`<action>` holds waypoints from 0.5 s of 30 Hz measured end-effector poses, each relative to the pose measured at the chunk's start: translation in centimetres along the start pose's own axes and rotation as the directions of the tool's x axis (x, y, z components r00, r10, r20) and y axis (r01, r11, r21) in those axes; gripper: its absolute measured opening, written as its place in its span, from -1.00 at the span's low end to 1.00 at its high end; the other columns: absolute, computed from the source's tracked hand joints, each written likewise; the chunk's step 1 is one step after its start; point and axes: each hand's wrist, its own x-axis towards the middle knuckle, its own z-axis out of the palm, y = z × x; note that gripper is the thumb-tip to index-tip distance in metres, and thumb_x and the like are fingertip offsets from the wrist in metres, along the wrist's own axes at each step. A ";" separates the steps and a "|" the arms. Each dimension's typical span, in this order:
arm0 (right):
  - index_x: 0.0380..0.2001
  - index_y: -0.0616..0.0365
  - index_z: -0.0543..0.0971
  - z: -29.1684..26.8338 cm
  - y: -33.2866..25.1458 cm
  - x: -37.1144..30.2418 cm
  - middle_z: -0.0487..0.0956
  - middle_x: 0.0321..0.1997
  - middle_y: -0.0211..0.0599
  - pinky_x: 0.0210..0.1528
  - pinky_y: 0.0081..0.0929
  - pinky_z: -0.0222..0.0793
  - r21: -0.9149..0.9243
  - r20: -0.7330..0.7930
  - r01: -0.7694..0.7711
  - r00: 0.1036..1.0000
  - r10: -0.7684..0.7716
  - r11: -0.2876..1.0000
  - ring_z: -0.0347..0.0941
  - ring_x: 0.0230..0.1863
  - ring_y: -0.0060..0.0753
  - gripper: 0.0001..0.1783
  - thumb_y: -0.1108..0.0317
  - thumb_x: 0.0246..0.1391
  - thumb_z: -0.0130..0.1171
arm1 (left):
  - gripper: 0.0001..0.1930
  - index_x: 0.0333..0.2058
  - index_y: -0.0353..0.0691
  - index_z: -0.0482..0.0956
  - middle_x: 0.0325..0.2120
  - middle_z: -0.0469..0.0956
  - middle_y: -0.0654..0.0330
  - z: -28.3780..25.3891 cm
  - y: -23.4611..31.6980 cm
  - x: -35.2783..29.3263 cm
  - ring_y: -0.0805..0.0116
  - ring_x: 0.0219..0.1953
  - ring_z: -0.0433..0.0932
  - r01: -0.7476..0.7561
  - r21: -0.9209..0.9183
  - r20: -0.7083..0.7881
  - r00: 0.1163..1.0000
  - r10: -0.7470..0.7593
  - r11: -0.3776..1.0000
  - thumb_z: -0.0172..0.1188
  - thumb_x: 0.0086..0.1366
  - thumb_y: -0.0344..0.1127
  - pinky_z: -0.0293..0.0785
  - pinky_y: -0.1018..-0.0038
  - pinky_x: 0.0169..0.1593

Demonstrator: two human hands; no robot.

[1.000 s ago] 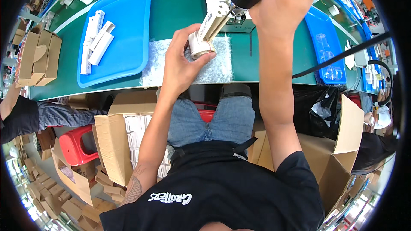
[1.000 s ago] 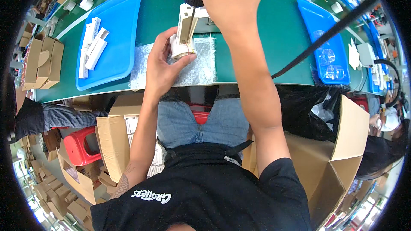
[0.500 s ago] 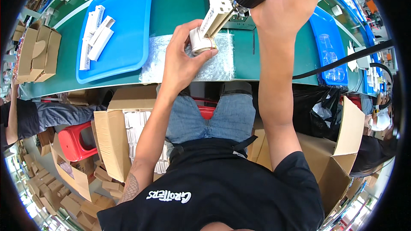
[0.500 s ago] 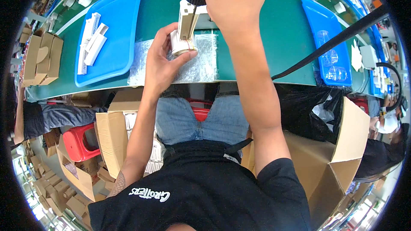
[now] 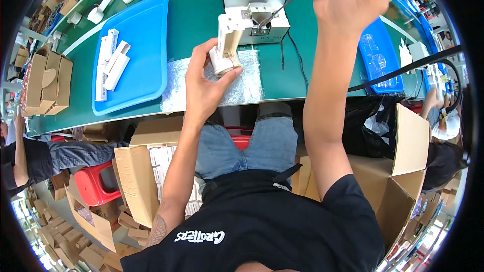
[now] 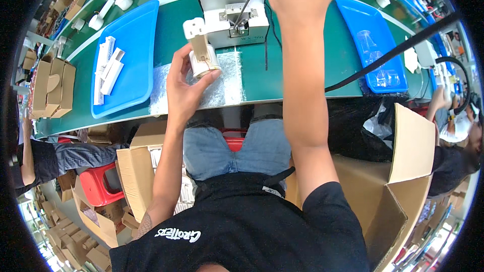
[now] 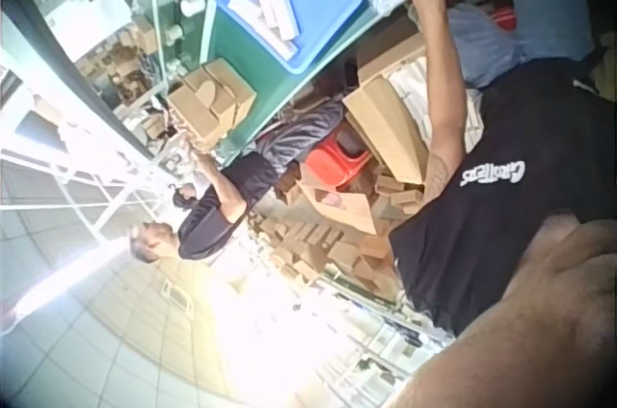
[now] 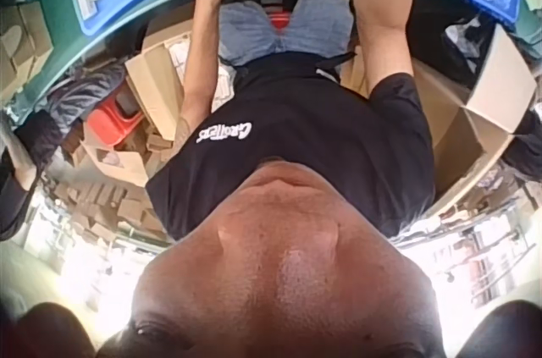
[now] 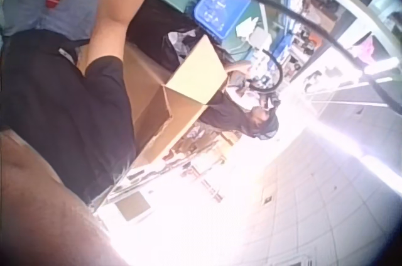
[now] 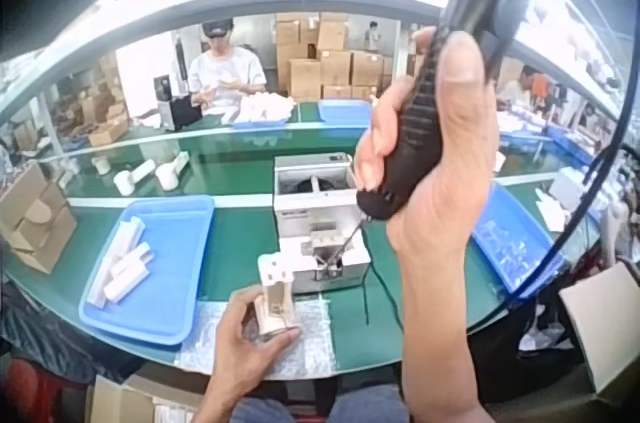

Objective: Apply labels or stamps to small white boxes and pack them into a larger shipping container.

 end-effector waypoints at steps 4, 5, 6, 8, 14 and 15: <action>0.08 0.13 0.48 -1.6 3.0 1.2 0.48 -0.58 -0.37 -0.69 -0.63 0.29 -0.526 0.186 0.231 0.970 -0.155 0.818 0.37 -0.72 -0.57 -0.66 0.10 0.51 0.11 | -0.30 0.21 -0.26 0.49 -0.01 0.61 0.13 -0.6 -0.2 -0.2 0.32 0.01 0.61 0.084 -0.121 0.023 0.996 -0.082 0.989 0.58 0.09 -0.50 0.51 0.35 0.18; 0.05 0.13 0.48 -1.6 3.4 1.1 0.48 -0.58 -0.37 -0.68 -0.63 0.28 -0.428 0.225 0.217 0.966 -0.129 0.878 0.36 -0.72 -0.59 -0.67 0.10 0.50 0.13 | -0.30 0.22 -0.26 0.48 -0.02 0.62 0.13 -0.6 -0.3 -0.2 0.33 0.00 0.61 0.077 -0.079 0.033 0.997 -0.075 0.994 0.57 0.09 -0.49 0.52 0.35 0.17; 0.05 0.13 0.48 -1.7 3.5 1.0 0.48 -0.58 -0.38 -0.68 -0.63 0.28 -0.442 0.216 0.179 0.972 -0.089 0.879 0.36 -0.72 -0.59 -0.67 0.10 0.50 0.14 | -0.30 0.22 -0.27 0.48 -0.03 0.63 0.13 -0.6 -0.4 -0.2 0.33 -0.01 0.62 0.070 -0.037 0.044 0.997 -0.069 0.997 0.57 0.10 -0.48 0.52 0.35 0.16; 0.03 0.12 0.49 -1.2 3.3 1.0 0.48 -0.59 -0.39 -0.68 -0.63 0.28 -0.480 0.204 0.130 0.978 -0.033 0.868 0.36 -0.72 -0.59 -0.67 0.09 0.49 0.15 | -0.31 0.22 -0.27 0.48 -0.03 0.63 0.13 -0.6 -0.3 0.0 0.33 0.00 0.62 0.071 -0.044 0.044 0.997 -0.070 0.996 0.57 0.10 -0.47 0.52 0.36 0.16; -0.01 0.10 0.49 -0.8 3.6 0.8 0.49 -0.60 -0.38 -0.70 -0.62 0.28 -0.469 0.171 0.105 0.985 -0.026 0.877 0.36 -0.74 -0.58 -0.68 0.07 0.50 0.13 | -0.31 0.22 -0.27 0.48 0.00 0.60 0.12 -0.8 -0.1 -0.1 0.30 0.03 0.61 0.089 -0.080 0.040 0.995 -0.086 0.993 0.57 0.12 -0.46 0.51 0.35 0.17; 0.04 0.13 0.50 -0.9 3.1 0.6 0.48 -0.61 -0.38 -0.72 -0.62 0.28 -0.466 0.153 0.099 0.988 -0.030 0.879 0.35 -0.75 -0.58 -0.62 0.02 0.49 0.13 | -0.31 0.23 -0.27 0.49 0.02 0.59 0.11 -0.7 -0.1 -0.1 0.28 0.05 0.61 0.084 -0.094 0.046 0.996 -0.080 0.992 0.57 0.11 -0.46 0.51 0.35 0.17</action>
